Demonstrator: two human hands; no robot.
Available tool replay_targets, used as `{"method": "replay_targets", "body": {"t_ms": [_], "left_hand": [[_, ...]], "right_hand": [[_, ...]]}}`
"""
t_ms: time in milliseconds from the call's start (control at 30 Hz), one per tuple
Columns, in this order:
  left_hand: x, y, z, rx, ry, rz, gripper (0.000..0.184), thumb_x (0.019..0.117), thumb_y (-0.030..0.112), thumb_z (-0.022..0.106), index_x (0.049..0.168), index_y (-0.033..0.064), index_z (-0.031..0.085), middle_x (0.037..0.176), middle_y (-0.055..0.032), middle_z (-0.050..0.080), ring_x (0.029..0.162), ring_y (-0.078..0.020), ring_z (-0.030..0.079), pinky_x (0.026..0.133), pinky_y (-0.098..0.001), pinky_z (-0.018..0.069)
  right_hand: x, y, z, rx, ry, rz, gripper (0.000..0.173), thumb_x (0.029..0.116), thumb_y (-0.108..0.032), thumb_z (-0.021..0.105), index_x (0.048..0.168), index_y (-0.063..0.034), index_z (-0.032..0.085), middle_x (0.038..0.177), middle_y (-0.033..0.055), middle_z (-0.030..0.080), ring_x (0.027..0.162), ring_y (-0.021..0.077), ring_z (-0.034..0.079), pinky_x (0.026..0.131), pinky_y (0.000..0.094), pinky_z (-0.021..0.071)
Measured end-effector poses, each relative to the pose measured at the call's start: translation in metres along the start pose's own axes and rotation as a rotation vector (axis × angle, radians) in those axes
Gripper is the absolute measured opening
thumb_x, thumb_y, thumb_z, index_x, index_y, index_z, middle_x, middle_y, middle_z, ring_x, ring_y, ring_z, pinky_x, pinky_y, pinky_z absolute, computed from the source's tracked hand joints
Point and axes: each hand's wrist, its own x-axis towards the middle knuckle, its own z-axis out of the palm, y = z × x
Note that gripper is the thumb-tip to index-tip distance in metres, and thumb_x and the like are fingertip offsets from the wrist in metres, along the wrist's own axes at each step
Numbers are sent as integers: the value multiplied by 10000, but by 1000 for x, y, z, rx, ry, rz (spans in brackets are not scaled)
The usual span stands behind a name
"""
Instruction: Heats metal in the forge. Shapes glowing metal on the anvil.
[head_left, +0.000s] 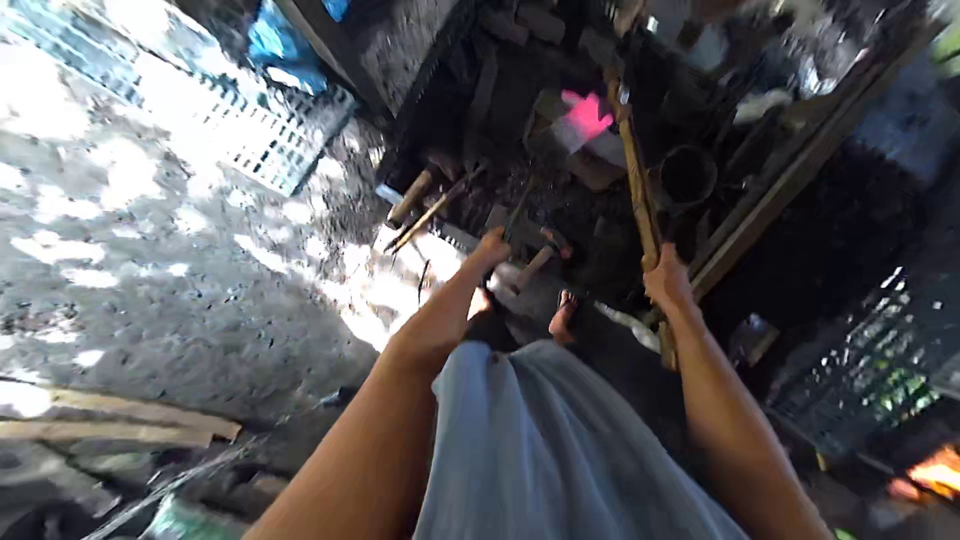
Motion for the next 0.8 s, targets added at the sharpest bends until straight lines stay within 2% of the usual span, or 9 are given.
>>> {"method": "replay_targets", "body": {"t_ms": [33, 67, 100, 167, 267, 367, 467, 667, 800], "left_hand": [[27, -23, 8, 13, 88, 115, 484, 918, 63, 675, 1386, 19, 563, 1245, -250, 656, 1113, -392, 650, 931, -598, 525], [46, -35, 6, 34, 91, 171, 475, 896, 73, 691, 1353, 5, 577, 1192, -260, 665, 1068, -400, 659, 900, -615, 529], [57, -40, 2, 59, 60, 189, 487, 890, 78, 693, 1356, 8, 570, 1195, -257, 662, 1079, -395, 657, 910, -617, 525], [68, -32, -2, 108, 34, 169, 479, 864, 45, 677, 1331, 5, 575, 1192, -254, 659, 1076, -393, 659, 903, -620, 527], [82, -14, 6, 108, 6, 143, 435, 866, 15, 630, 1296, 5, 569, 1123, -244, 650, 925, -361, 670, 773, -572, 556], [95, 7, 14, 117, -47, 164, 410, 929, 37, 587, 1338, 20, 568, 1199, -236, 646, 1033, -356, 661, 863, -563, 543], [101, 17, 23, 152, -52, 189, 389, 971, 115, 590, 1347, 19, 573, 1241, -244, 650, 1137, -380, 645, 963, -598, 512], [94, 29, 56, 131, 9, 121, 381, 967, 175, 621, 1318, 31, 587, 1062, -265, 661, 867, -384, 663, 763, -594, 548], [97, 24, 78, 220, 36, 37, 495, 878, 121, 696, 1338, -4, 564, 1176, -251, 663, 1033, -375, 679, 893, -585, 556]], "right_hand": [[-3, 1, 2, 64, -9, 6, 500, 1085, -364, 489, 1503, -98, 417, 1073, 264, 686, 833, 402, 719, 743, 598, 597], [-8, 3, 3, 146, -14, 14, 487, 1084, -382, 500, 1481, -105, 445, 1016, 220, 690, 744, 340, 713, 671, 537, 614], [-18, 6, 4, 226, -13, 26, 465, 1082, -389, 506, 1451, -107, 471, 949, 177, 684, 668, 283, 696, 611, 483, 619], [-45, 18, 6, 335, -1, 40, 442, 1081, -364, 510, 1434, -98, 491, 893, 154, 674, 612, 254, 675, 566, 462, 614], [-95, 52, 17, 464, 22, 83, 431, 1084, -369, 506, 1419, -98, 489, 855, 156, 667, 567, 261, 653, 530, 457, 601], [-131, 73, 20, 619, 59, 157, 398, 1080, -299, 532, 1410, -80, 498, 828, 135, 667, 550, 227, 660, 494, 400, 602], [-146, 91, 16, 692, 78, 187, 388, 1081, -258, 504, 1413, -57, 490, 840, 122, 670, 570, 220, 675, 498, 400, 613], [-107, 126, 1, 742, 126, 262, 357, 1085, -248, 497, 1360, -22, 529, 840, 129, 672, 579, 224, 673, 520, 407, 611], [-57, 152, 6, 728, 119, 300, 353, 1080, -265, 507, 1356, -47, 540, 835, 126, 669, 569, 222, 661, 528, 406, 603]]}}
